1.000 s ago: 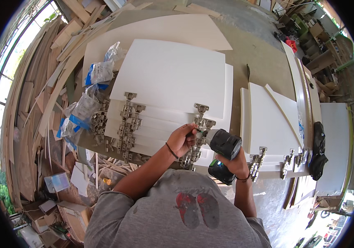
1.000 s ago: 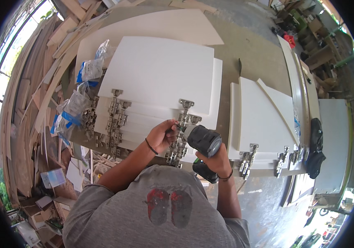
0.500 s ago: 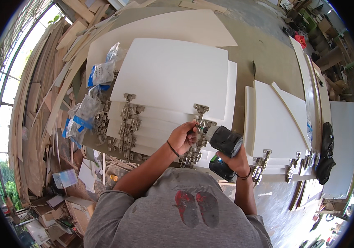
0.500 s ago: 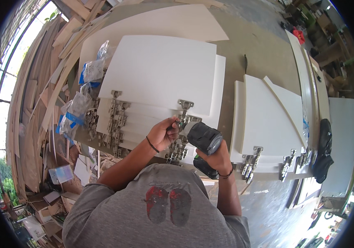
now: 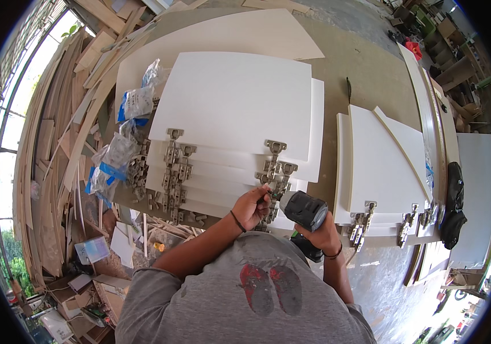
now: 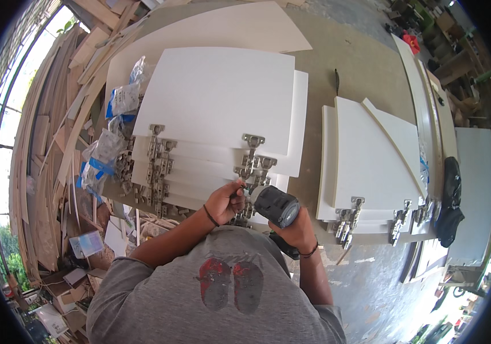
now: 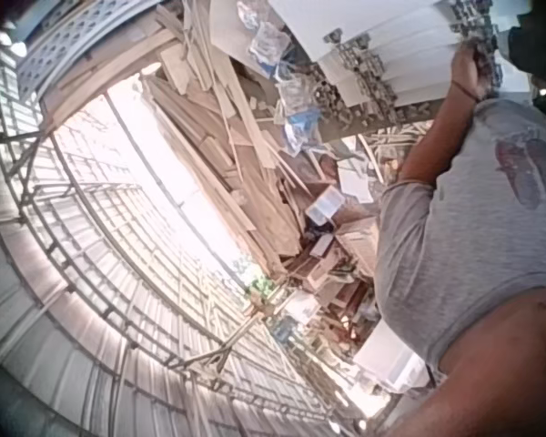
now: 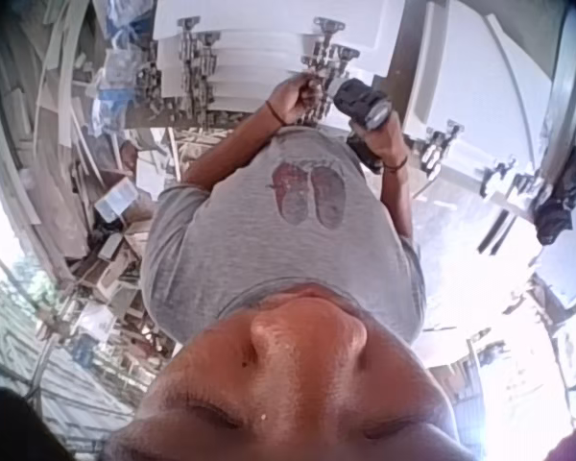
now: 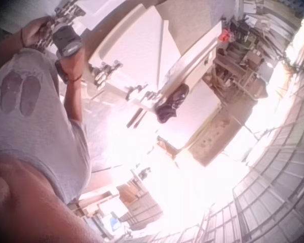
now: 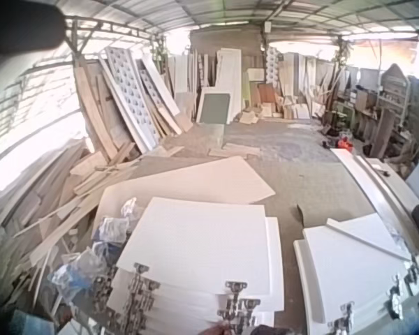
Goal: The person installs metal hinges onto white cabinet doors using an electric drill. After securing several hinges, the person gathers white furniture panels and moves them across the workshop floor.
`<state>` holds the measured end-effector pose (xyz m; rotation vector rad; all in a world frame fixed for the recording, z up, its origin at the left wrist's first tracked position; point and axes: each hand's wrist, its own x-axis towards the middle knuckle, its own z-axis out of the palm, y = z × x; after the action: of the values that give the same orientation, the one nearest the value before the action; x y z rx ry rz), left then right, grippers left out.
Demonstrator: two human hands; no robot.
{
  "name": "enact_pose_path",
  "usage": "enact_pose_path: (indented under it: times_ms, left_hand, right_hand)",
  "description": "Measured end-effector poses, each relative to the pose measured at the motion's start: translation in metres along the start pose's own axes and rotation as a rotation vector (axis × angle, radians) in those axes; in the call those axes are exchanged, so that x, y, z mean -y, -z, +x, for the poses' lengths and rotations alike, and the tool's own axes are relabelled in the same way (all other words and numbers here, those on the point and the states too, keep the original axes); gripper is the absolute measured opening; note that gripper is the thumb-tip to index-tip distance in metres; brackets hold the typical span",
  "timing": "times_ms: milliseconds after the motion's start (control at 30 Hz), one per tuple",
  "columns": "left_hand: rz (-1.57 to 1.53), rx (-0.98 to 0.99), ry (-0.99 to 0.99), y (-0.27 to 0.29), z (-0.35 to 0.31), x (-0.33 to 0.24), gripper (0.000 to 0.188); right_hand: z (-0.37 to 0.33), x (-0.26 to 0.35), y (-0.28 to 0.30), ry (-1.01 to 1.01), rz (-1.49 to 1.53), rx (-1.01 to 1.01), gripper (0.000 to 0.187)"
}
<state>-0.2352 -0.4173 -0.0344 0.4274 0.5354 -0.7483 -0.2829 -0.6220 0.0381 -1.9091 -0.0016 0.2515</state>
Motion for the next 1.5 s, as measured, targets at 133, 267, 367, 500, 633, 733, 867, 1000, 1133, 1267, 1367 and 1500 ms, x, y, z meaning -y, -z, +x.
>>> enact_pose_path:
  times_ms: [133, 267, 367, 500, 633, 733, 867, 1000, 1133, 1267, 1367, 1500]
  left_hand:
    - [0.168, -0.01, 0.051, -0.013, -0.003, -0.001, 0.024]
    - [0.501, -0.125, 0.056, -0.023, -0.003, 0.001, 0.036]
    - [1.118, -0.245, -0.526, -0.013, 0.028, -0.02, 0.038]
    - [1.714, -0.272, -0.786, -0.038, 0.068, -0.078, 0.029]
    - [2.149, -0.216, -0.645, -0.043, 0.095, -0.092, 0.021]
    - [2.156, -0.237, -0.767, -0.035, 0.1, -0.088, 0.017]
    - [2.135, -0.269, -0.773, -0.032, 0.103, -0.087, 0.015]
    - [2.137, -0.255, -0.82, -0.027, 0.103, -0.089, 0.013]
    - [2.147, -0.243, -0.823, -0.031, 0.1, -0.09, 0.013]
    - [2.15, -0.251, -0.822, -0.029, 0.104, -0.089, 0.015]
    - [2.131, -0.237, -0.852, -0.027, 0.105, -0.089, 0.015]
    - [2.143, -0.227, -0.873, -0.023, 0.109, -0.089, 0.013]
  right_hand:
    - [-0.002, -0.013, -0.002, 0.214, -0.102, 0.002, 0.035]
    - [-0.007, -0.022, 0.0, 0.001, 0.093, -0.15, 0.037]
    - [-0.003, -0.017, 0.01, -0.015, 0.158, -0.178, 0.038]
    - [0.021, -0.01, 0.033, -0.062, 0.083, -0.157, 0.035]
    - [0.06, 0.008, 0.05, -0.016, -0.173, -0.085, 0.032]
    - [0.083, 0.017, 0.056, 0.093, -0.234, -0.073, 0.028]
    - [0.115, 0.019, 0.062, -0.019, -0.391, 0.023, 0.025]
    - [0.132, 0.036, 0.054, -0.049, -0.482, 0.103, 0.027]
    - [0.147, 0.029, 0.054, -0.128, -0.521, 0.141, 0.029]
    - [0.155, 0.029, 0.051, -0.068, -0.613, 0.164, 0.03]
    - [0.163, 0.026, 0.048, -0.034, -0.685, 0.193, 0.03]
    - [0.175, 0.039, 0.043, -0.008, -0.857, 0.258, 0.029]
